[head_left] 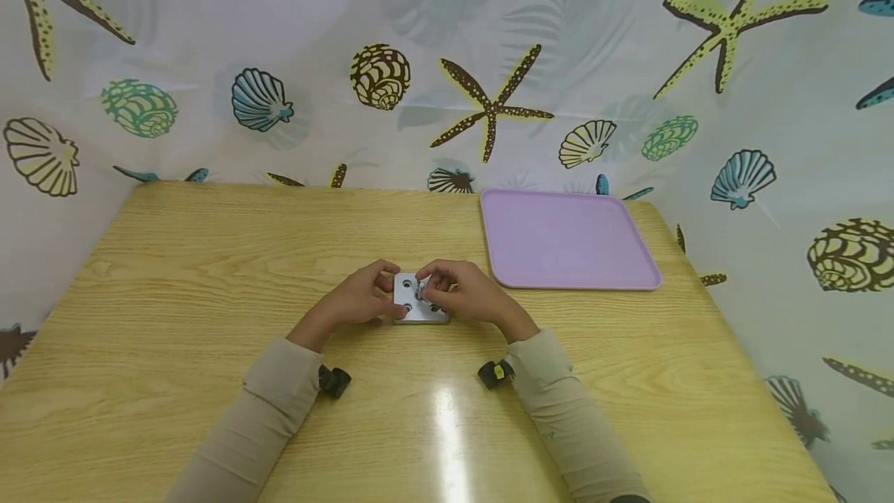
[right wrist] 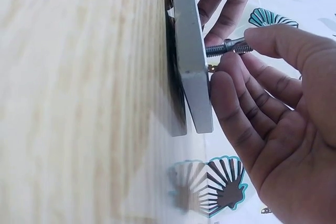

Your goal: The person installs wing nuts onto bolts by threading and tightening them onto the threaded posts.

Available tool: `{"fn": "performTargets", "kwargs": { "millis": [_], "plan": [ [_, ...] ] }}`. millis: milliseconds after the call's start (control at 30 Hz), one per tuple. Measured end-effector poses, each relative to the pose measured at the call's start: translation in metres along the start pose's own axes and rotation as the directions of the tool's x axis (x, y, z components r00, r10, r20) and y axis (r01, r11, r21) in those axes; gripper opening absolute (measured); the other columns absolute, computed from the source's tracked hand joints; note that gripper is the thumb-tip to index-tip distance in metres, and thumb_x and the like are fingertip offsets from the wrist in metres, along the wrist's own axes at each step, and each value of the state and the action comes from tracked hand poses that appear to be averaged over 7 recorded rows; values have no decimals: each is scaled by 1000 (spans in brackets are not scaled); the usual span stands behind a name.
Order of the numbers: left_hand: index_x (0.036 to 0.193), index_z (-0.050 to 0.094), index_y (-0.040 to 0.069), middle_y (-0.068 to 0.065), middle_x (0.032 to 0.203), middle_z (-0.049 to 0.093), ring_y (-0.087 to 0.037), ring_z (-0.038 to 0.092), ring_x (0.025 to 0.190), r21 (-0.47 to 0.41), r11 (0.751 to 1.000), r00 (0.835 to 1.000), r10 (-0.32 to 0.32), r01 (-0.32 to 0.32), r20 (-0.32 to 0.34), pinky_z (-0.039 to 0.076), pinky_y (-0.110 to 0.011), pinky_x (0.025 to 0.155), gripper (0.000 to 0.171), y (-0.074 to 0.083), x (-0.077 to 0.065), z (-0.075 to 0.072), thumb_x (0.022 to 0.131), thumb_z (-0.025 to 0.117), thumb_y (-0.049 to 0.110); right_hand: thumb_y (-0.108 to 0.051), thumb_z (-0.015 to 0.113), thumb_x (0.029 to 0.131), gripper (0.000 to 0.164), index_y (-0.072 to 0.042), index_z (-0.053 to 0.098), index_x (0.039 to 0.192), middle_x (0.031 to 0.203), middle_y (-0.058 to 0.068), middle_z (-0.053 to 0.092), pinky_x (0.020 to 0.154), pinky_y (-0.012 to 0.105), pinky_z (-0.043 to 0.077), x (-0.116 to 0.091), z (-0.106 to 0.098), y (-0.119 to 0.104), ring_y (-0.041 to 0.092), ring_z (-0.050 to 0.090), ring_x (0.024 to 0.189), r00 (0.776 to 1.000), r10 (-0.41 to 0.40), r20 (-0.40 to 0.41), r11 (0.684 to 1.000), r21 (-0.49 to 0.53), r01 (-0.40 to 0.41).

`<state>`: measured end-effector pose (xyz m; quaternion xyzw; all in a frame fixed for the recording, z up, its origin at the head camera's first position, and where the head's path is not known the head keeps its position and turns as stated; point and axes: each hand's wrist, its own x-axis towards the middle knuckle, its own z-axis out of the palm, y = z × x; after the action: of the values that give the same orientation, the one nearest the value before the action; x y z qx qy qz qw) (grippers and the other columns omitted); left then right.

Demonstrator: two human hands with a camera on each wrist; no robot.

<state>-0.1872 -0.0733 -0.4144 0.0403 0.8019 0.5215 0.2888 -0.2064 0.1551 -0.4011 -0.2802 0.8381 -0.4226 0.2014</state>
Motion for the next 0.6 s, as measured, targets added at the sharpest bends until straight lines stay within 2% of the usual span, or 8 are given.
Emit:
{"fn": "performTargets", "kwargs": {
  "millis": [333,600],
  "plan": [
    [148,36,6,-19,130,49,-27,63,106,-2,1000,1000,-3,3,11,59,-34,74,74,2,2,-4,88,77,13,-14,65,97,28,-4,65,123,93,11,69,67,21,52,5,0,0,9,62,76,1000,1,2,1000,-2,-1],
    [147,38,10,-16,130,50,-27,61,108,38,999,1000,-12,12,-6,58,-29,71,79,1,6,-8,82,81,8,-14,66,96,27,-5,66,122,93,10,69,67,20,51,9,0,1,10,61,78,1000,6,-12,1000,-14,-6]
  ]
}}
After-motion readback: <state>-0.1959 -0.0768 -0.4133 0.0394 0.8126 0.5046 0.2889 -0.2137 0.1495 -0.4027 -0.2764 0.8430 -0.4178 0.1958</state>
